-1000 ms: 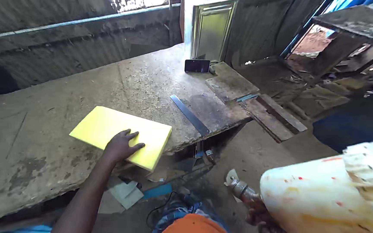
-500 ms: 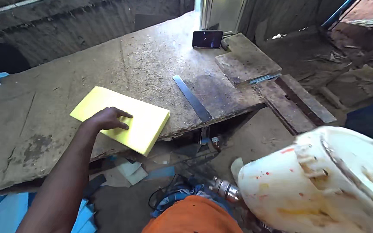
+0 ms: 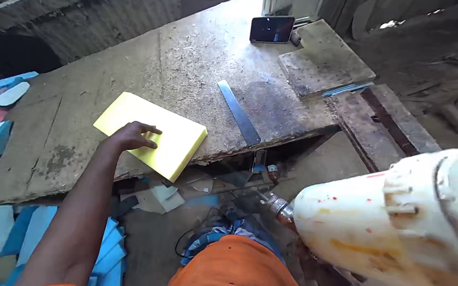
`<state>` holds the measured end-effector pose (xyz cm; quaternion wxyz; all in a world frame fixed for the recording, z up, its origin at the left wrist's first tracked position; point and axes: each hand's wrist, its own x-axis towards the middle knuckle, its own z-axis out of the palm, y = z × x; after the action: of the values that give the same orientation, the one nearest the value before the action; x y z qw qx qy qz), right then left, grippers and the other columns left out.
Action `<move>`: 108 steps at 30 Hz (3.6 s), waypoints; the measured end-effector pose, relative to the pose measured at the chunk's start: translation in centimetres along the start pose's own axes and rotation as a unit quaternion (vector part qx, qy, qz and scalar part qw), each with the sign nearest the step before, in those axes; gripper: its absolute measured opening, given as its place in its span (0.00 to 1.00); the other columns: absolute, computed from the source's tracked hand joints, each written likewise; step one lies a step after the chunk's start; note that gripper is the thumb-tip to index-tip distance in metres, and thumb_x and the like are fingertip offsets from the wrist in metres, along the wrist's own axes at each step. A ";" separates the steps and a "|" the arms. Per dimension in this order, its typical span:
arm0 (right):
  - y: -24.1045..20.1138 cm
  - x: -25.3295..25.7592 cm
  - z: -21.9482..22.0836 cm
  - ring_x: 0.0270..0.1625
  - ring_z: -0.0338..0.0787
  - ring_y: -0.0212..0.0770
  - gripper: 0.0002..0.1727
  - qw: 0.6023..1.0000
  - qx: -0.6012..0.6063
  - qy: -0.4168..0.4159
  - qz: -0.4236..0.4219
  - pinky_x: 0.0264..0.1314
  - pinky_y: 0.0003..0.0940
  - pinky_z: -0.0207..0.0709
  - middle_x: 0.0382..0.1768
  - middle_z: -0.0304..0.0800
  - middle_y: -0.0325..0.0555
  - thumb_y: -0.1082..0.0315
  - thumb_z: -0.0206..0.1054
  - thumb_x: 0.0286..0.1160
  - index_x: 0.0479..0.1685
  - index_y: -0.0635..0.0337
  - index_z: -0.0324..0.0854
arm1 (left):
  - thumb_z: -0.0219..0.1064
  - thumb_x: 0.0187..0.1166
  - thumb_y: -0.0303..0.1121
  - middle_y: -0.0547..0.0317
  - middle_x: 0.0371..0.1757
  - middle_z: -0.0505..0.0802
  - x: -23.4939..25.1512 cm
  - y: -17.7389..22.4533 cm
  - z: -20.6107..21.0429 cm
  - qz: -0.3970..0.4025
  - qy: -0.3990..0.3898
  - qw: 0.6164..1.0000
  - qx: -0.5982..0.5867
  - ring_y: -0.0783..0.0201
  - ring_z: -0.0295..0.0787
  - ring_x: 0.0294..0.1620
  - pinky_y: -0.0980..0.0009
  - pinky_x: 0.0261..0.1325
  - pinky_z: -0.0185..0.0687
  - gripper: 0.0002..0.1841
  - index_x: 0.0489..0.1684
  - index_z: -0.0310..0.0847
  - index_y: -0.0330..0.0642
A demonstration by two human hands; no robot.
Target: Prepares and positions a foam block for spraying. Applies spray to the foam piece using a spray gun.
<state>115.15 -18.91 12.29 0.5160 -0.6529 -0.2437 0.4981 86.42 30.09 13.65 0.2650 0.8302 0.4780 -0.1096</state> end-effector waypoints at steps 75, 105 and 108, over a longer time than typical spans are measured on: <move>-21.6 10.1 12.3 0.17 0.76 0.22 0.04 0.972 -0.209 -0.016 -0.103 0.16 0.19 0.72 0.30 0.88 0.28 0.69 0.62 0.83 0.48 0.56 0.81 | 0.57 0.77 0.67 0.62 0.77 0.85 -0.8 -13.7 10.1 0.044 0.469 0.879 -0.069 0.57 0.72 0.84 0.45 0.85 0.64 0.32 0.66 0.88 0.55; -24.3 18.1 22.5 0.10 0.70 0.31 0.11 0.959 -0.228 -0.045 -0.163 0.09 0.26 0.68 0.25 0.86 0.40 0.59 0.60 0.85 0.40 0.53 0.85 | 0.58 0.78 0.67 0.69 0.73 0.88 -0.9 -13.1 10.2 0.026 0.485 0.868 -0.097 0.63 0.76 0.81 0.51 0.82 0.70 0.28 0.60 0.92 0.60; -24.0 17.8 21.8 0.11 0.71 0.31 0.11 0.954 -0.244 -0.052 -0.165 0.10 0.27 0.70 0.27 0.87 0.40 0.59 0.60 0.85 0.43 0.53 0.84 | 0.58 0.78 0.66 0.70 0.73 0.89 -0.8 -13.3 10.2 0.030 0.487 0.867 -0.102 0.63 0.76 0.81 0.51 0.83 0.69 0.28 0.60 0.92 0.60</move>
<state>107.03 13.64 27.83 0.4026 -0.6831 -0.4885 0.3642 75.42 29.27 1.04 0.0854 0.7605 0.5297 0.3657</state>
